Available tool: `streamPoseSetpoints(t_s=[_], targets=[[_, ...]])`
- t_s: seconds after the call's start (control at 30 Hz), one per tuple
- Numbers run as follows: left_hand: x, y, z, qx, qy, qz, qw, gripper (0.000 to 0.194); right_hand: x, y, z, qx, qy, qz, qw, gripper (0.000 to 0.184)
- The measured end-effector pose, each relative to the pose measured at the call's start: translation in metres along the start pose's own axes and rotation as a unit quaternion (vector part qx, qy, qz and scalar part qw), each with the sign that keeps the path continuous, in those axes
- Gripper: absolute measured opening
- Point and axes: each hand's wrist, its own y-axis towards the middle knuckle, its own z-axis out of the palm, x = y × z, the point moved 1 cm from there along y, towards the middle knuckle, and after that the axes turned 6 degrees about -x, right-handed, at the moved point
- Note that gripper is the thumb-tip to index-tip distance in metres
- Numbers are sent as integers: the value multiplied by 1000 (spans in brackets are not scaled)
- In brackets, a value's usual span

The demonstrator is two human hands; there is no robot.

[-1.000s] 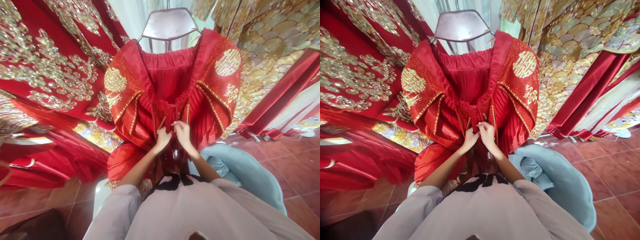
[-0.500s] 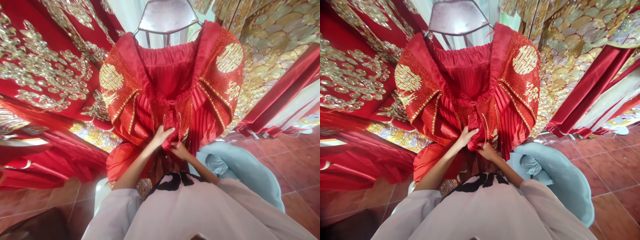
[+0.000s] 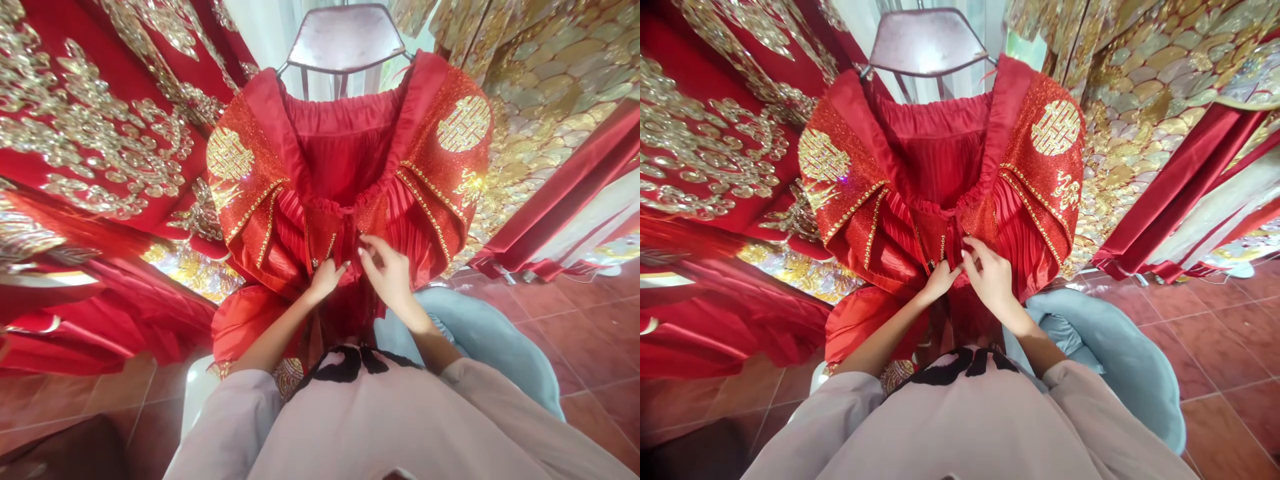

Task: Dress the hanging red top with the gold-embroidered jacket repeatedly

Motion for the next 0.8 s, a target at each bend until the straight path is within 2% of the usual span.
streamPoseSetpoints(t_s=[0.03, 0.1, 0.2, 0.27, 0.4, 0.47, 0.53, 0.6, 0.67, 0.77, 0.8], targets=[[-1, -1, 1, 2, 7, 1, 1000, 37, 11, 10, -2, -30, 32, -26, 999, 32], [-3, -3, 1, 6, 21, 4, 1000, 39, 26, 27, 0, -43, 48, -57, 996, 32], [-6, -3, -2, 18, 47, 4, 999, 38, 33, 36, 9, -39, -9, -54, 998, 21], [-8, -1, -8, 34, 63, 5, 997, 36, 31, 30, 13, -28, -45, -49, 997, 24], [-16, -5, -33, 61, 94, 4, 994, 30, 17, 2, 24, 78, -59, -54, 994, 35], [-26, -11, -52, 58, 115, -1, 992, 30, 8, -9, 30, 109, -70, -40, 991, 36], [-40, -17, -71, 29, 113, 19, 993, 37, 2, -14, 37, 122, -85, -22, 989, 36], [-57, -21, -85, -22, 30, 65, 997, 45, 1, -14, 39, 135, -90, -17, 987, 36], [-71, -20, -91, -63, -104, 100, 988, 46, 3, -7, 35, 161, -79, -20, 984, 33], [-80, -17, -88, -83, -217, 114, 966, 39, 7, 10, 16, 246, -2, -5, 969, 35], [-80, -16, -85, -91, -222, 117, 964, 37, 8, 18, 8, 236, 32, 7, 971, 36]])
